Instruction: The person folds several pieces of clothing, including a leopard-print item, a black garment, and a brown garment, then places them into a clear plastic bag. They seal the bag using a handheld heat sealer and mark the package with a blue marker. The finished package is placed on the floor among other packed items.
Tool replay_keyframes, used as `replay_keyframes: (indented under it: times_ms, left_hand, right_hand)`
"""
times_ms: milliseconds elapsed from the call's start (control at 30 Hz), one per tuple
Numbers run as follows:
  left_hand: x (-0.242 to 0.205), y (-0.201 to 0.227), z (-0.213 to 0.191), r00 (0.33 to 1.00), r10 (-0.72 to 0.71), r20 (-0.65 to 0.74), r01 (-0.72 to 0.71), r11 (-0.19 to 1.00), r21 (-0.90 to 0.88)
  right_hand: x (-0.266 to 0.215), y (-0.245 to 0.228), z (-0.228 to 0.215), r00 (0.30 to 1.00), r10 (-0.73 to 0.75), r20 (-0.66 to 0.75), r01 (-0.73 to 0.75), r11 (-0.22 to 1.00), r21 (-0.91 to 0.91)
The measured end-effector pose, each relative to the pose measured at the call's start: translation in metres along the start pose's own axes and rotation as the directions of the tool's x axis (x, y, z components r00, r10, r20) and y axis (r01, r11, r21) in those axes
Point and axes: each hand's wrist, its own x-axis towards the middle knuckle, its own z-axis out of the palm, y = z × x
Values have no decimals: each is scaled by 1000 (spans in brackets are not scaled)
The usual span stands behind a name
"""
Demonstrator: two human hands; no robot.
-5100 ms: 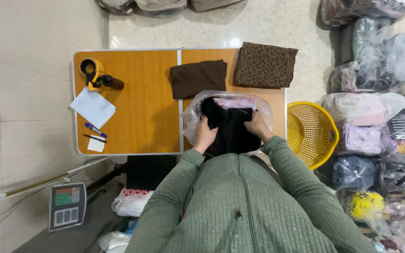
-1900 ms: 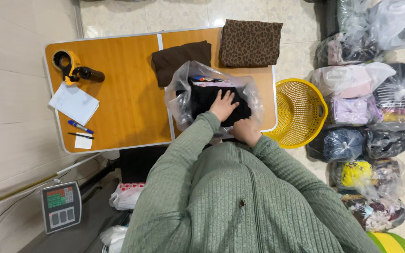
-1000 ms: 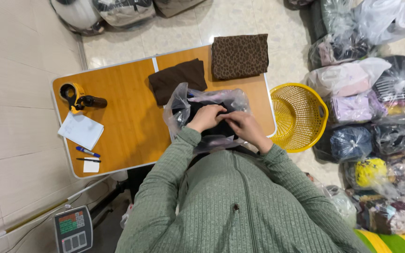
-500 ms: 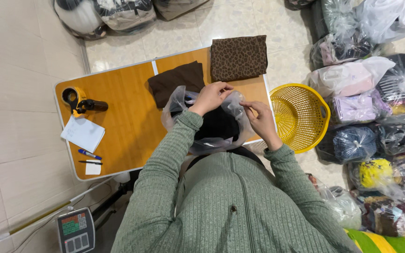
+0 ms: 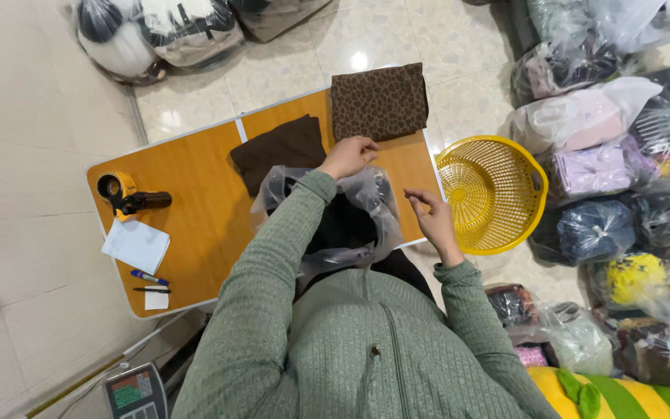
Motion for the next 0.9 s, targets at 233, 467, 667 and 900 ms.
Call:
replay_keyframes:
  times_ms: [233,467,667,900]
  left_hand:
    - [52,-82,52,989,-151,13,148,950,-274]
    - [71,-177,105,920,-375,-112,305,866,-397]
    - [61,-217,121,856,-494,-151,427,842,-330]
    - [53,-243,131,780,-607,-152,575,791,-207]
  right_hand:
    - [15,33,2,995,99,-15,-98,995,17]
    - [58,96,14,983,176,46,-178,983,46]
    - [119,170,37,986,162,41,-161,987,-27]
    - [213,225,72,981,90,-171,-117,980,-161]
